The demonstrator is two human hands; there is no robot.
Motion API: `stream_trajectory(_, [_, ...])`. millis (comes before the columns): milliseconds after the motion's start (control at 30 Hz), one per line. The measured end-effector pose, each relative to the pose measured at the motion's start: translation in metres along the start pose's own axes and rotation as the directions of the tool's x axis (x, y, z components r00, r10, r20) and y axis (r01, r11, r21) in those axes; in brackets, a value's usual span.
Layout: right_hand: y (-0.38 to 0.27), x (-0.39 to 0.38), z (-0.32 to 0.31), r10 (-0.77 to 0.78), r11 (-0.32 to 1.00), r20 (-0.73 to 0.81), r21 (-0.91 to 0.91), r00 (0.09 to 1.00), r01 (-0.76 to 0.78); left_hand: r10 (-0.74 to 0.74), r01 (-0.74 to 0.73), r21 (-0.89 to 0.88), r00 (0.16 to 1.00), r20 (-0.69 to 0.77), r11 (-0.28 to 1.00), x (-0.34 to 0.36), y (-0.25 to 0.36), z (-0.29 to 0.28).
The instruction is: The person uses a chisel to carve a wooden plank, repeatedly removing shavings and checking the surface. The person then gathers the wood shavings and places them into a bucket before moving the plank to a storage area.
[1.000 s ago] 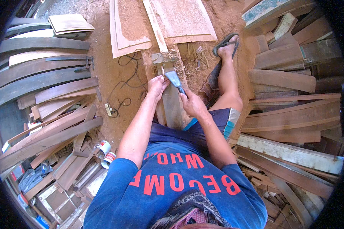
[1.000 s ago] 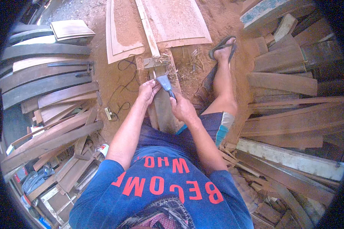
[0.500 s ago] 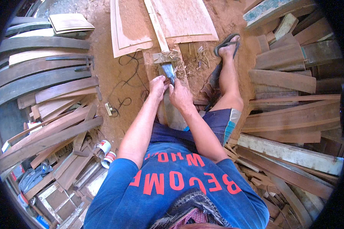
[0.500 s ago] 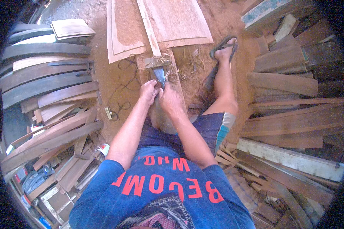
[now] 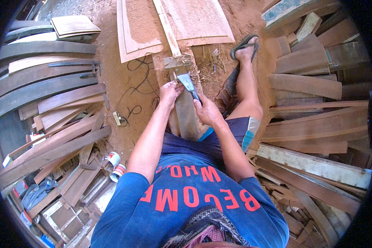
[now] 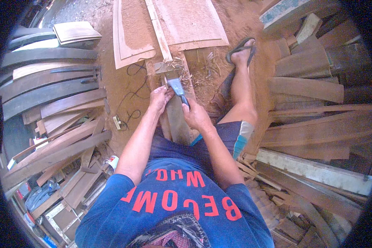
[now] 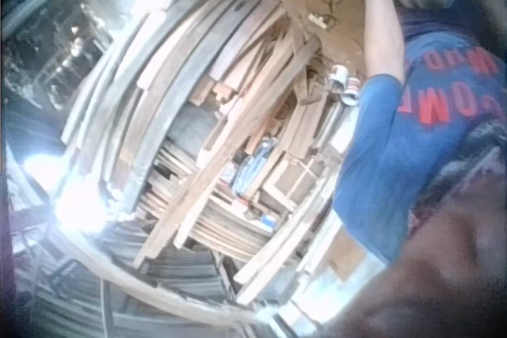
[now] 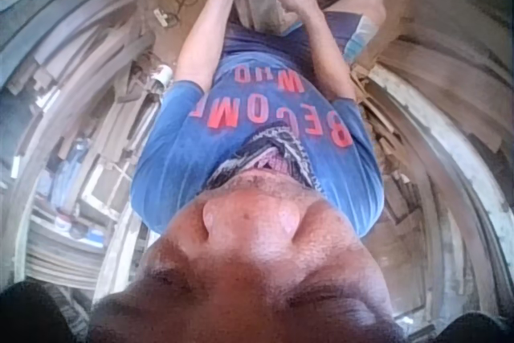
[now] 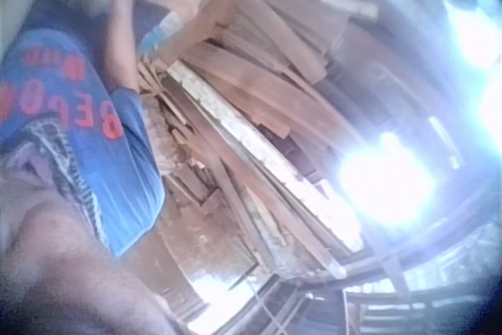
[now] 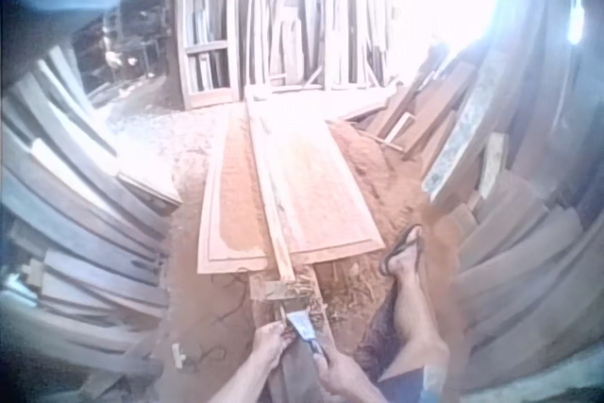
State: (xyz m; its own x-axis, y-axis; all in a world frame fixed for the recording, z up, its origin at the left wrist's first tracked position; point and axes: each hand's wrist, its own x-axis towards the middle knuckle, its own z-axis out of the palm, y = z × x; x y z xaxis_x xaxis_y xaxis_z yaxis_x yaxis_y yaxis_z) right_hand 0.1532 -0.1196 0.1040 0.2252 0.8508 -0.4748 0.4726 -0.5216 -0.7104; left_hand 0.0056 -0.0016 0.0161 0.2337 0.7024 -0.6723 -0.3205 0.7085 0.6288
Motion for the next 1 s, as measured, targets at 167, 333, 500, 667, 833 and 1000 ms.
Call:
stream_trajectory(167, [-0.02, -0.018, 0.002, -0.036, 0.985, -0.012, -0.171, 0.999, 0.034, 0.045, -0.044, 0.047, 0.999, -0.011, 0.998, 0.005, -0.005, -0.002])
stream_trajectory(333, [-0.027, -0.032, 0.004, 0.032, 0.979, -0.012, -0.201, 0.999, -0.034, 0.072, -0.066, 0.1, 0.996, -0.055, 0.993, 0.007, -0.01, -0.002])
stream_trajectory(500, [-0.029, -0.02, 0.023, 0.006, 0.975, -0.065, -0.223, 0.998, -0.02, 0.068, -0.066, 0.062, 0.997, -0.022, 0.996, 0.01, -0.013, -0.004])
stream_trajectory(667, [-0.03, 0.005, 0.045, 0.032, 0.972, -0.094, -0.231, 0.995, -0.053, 0.03, -0.029, 0.037, 0.999, -0.032, 0.999, 0.013, -0.015, -0.006])
stream_trajectory(833, [-0.023, 0.036, 0.036, -0.094, 0.987, -0.132, -0.143, 0.987, 0.075, 0.019, -0.018, -0.007, 1.0, 0.017, 1.0, 0.003, 0.001, -0.004])
stream_trajectory(1000, [-0.006, 0.025, -0.007, 0.178, 0.938, 0.135, 0.276, 0.975, -0.21, -0.05, 0.056, -0.067, 0.995, 0.085, 0.996, -0.002, 0.005, -0.014])
